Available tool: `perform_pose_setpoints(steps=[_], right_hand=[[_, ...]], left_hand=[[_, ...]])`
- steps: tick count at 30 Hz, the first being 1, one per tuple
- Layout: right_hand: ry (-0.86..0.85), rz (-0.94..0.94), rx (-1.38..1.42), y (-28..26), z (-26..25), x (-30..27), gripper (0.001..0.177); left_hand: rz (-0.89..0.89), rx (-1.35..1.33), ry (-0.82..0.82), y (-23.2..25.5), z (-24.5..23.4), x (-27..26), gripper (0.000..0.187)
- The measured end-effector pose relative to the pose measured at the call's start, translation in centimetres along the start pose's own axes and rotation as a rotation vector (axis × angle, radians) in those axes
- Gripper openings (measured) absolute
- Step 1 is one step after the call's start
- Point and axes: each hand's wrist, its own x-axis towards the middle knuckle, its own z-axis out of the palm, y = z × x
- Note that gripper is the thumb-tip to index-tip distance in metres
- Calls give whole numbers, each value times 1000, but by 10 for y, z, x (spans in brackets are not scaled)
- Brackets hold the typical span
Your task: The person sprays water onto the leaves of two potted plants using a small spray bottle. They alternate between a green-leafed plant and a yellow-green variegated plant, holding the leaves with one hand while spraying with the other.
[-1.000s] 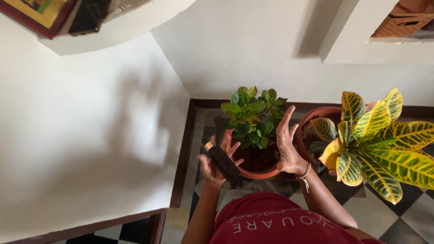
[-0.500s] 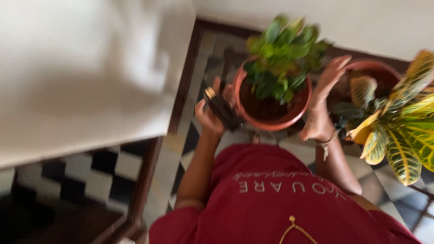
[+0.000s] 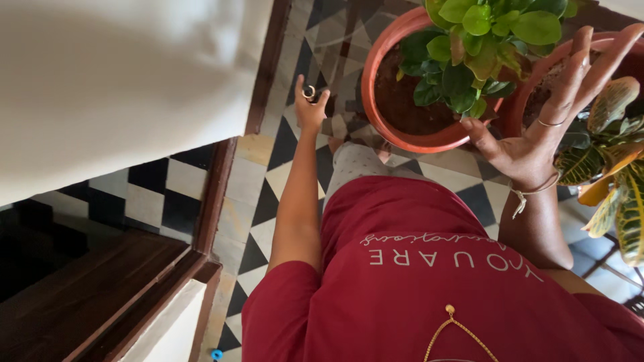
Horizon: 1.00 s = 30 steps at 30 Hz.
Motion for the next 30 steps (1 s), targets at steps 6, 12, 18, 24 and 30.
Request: perform_pose_setpoints(steps=[6, 12, 18, 24, 30], right_hand=[[4, -79, 61, -20, -4, 21, 121], [37, -102, 32, -30, -9, 33, 117], [55, -61, 18, -32, -9, 32, 113], [37, -48, 44, -30, -5, 32, 111], [17, -65, 46, -26, -5, 29, 99]], left_hand=[[240, 190, -37, -64, 32, -6, 61], [462, 242, 6, -71, 45, -20, 43], [322, 215, -64, -60, 46, -23, 44], [431, 276, -55, -50, 45, -28, 46], [349, 349, -61, -43, 43, -36, 57]])
